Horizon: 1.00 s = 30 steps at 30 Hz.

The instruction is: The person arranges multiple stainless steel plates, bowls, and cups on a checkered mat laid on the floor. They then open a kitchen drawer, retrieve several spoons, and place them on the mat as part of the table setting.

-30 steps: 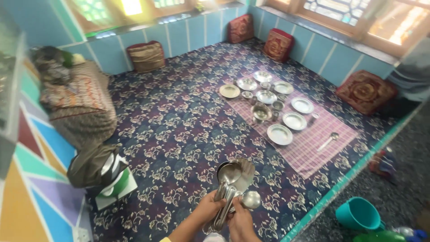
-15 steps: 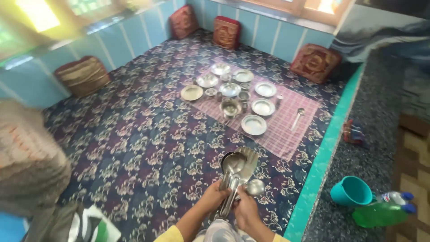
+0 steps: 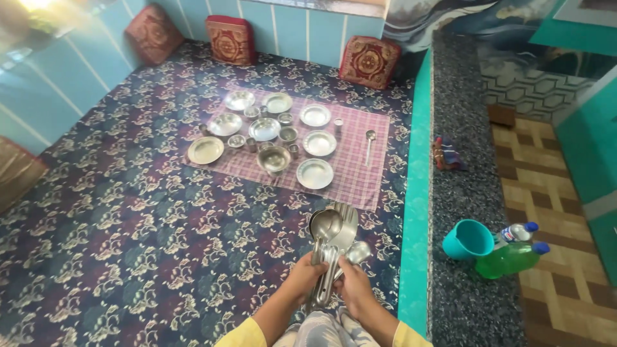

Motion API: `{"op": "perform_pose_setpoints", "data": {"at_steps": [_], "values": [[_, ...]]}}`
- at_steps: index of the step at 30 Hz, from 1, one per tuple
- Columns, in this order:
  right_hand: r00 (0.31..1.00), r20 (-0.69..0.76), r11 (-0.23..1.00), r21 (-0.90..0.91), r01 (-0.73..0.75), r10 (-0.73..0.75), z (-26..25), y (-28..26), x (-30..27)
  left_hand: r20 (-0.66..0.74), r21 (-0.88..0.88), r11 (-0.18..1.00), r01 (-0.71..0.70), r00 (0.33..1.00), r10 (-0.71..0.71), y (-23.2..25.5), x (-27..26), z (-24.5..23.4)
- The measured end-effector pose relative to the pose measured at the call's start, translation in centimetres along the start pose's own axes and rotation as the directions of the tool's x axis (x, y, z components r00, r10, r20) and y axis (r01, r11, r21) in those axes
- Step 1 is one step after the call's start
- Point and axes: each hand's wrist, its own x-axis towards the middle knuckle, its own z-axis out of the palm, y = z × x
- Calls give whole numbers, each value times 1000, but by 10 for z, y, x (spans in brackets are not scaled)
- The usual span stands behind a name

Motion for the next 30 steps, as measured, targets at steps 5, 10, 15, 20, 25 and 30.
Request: {"op": "perform_pose_setpoints", "data": {"at_steps": [5, 10, 15, 20, 25, 30], "values": [[994, 17, 993, 48, 107, -108, -25, -24, 79, 39, -12, 998, 64, 997, -63, 22, 69, 14], [997, -27, 997, 19, 73, -73, -20, -90, 136, 86, 85, 996, -19, 996, 12, 48, 156, 28], [997, -38, 998, -11, 69, -69, -35, -158, 179, 113, 96, 995, -20, 994, 9, 82, 225, 67], [989, -107, 994, -61, 93, -100, -54, -195, 228, 79, 170, 985, 14, 996, -28, 111, 267, 107], [994, -80, 997, -18, 71, -72, -53, -220, 247, 55, 65, 994, 84, 995, -88, 115, 305, 109], [994, -99, 999, 2, 46, -46, -51, -237, 273, 64, 190, 981, 36, 997, -49, 105, 357, 100]]}}
